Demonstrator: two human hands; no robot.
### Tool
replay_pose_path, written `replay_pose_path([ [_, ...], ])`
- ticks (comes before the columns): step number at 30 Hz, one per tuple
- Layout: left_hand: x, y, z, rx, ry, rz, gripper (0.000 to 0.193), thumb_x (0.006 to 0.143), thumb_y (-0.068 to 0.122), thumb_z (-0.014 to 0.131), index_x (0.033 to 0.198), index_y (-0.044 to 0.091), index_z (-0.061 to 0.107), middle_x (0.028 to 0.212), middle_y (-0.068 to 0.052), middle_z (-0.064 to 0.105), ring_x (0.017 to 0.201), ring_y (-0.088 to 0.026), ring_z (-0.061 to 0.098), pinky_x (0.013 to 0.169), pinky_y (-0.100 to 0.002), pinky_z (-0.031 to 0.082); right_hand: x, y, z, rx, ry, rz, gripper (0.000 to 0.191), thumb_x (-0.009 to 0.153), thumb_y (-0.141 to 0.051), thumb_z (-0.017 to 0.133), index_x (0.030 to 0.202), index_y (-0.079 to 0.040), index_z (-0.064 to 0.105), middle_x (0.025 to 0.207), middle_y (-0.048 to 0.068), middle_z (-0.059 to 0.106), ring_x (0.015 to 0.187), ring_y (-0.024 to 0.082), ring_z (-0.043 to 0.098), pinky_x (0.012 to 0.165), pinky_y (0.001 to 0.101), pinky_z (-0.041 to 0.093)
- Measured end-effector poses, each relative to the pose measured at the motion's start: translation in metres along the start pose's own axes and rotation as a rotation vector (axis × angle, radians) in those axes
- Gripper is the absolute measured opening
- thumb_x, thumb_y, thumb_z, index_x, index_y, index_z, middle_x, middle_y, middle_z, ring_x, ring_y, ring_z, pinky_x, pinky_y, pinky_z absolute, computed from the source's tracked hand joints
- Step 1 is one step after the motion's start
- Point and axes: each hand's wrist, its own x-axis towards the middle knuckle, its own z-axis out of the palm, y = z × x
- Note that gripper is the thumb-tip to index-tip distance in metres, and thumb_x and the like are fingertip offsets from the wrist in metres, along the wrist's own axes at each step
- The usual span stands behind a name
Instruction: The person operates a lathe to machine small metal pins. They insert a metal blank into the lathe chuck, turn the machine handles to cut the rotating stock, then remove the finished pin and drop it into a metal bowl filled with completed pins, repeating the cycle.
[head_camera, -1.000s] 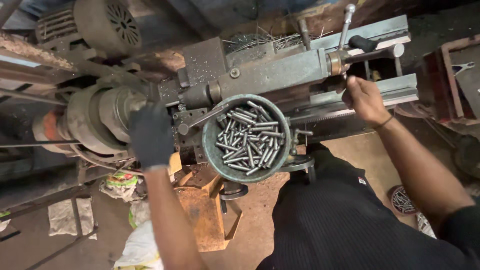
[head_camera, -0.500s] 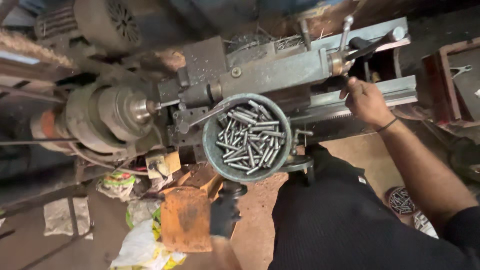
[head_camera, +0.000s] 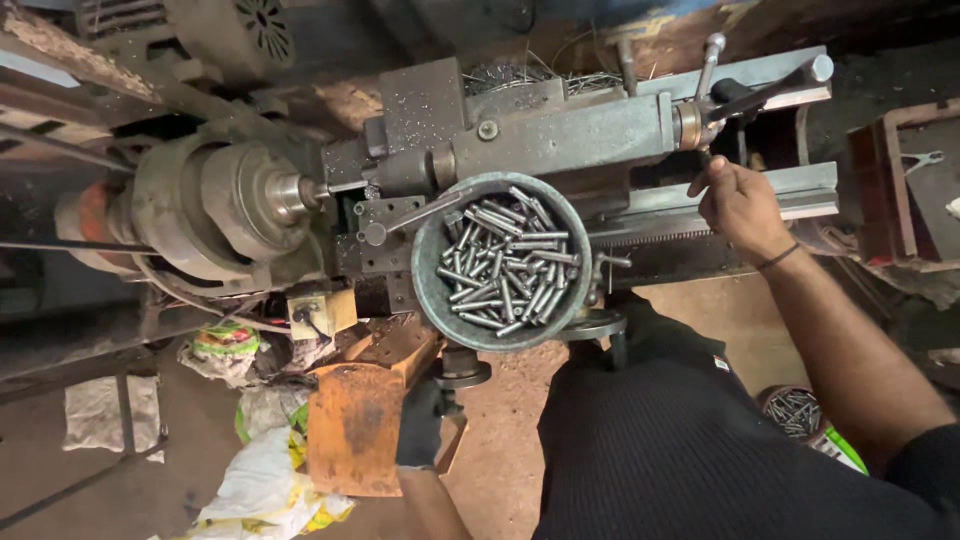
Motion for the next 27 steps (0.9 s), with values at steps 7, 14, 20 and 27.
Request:
replay_pose_path([
  [7, -0.046, 0.064, 0.089, 0.645, 0.429, 0.109, 0.069, 0.072, 0.047, 0.088, 0.123, 0.007, 0.064, 0.09, -0.006, 0.073, 0.077, -0.021, 0.069, 0.071, -0.041, 0.054, -0.006, -0.005, 0.001, -0.061, 0.037, 0.005, 0.055, 0.117, -0.044, 0.036, 0.092, -0.002, 0.063, 0.058, 0.002, 0.049, 0.048, 0.009, 0.042, 0.045, 0.0284, 0.034],
  [14, -0.044, 0.031, 0.103, 0.922, 0.696, 0.208, 0.092, 0.068, 0.054, 0.082, 0.143, 0.008, 0.053, 0.089, -0.013, 0.075, 0.075, -0.032, 0.072, 0.067, -0.046, 0.054, -0.007, -0.004, 0.0, -0.056, 0.029, -0.037, 0.055, 0.116, -0.044, 0.037, 0.094, -0.002, 0.064, 0.06, 0.002, 0.051, 0.051, 0.009, 0.044, 0.049, 0.0276, 0.036],
  [20, 0.03, -0.05, 0.053, 0.1, 0.606, 0.433, 0.056, 0.114, 0.064, 0.05, 0.102, 0.014, 0.071, 0.078, -0.001, 0.073, 0.065, -0.016, 0.066, 0.057, -0.034, 0.05, -0.009, -0.002, -0.002, -0.082, 0.0, -0.082, 0.046, 0.109, -0.042, 0.058, 0.087, -0.002, 0.063, 0.065, -0.002, 0.056, 0.057, 0.008, 0.051, 0.052, 0.0286, 0.041],
  [27, 0.008, -0.082, 0.094, -0.361, 0.482, 0.124, 0.033, 0.109, 0.042, 0.058, 0.105, 0.009, 0.063, 0.075, -0.004, 0.065, 0.058, -0.02, 0.058, 0.048, -0.036, 0.045, -0.006, 0.026, 0.002, -0.571, 0.247, -0.439, 0.05, 0.106, -0.032, 0.076, 0.074, 0.001, 0.057, 0.06, 0.014, 0.046, 0.052, 0.025, 0.044, 0.055, 0.0408, 0.037],
])
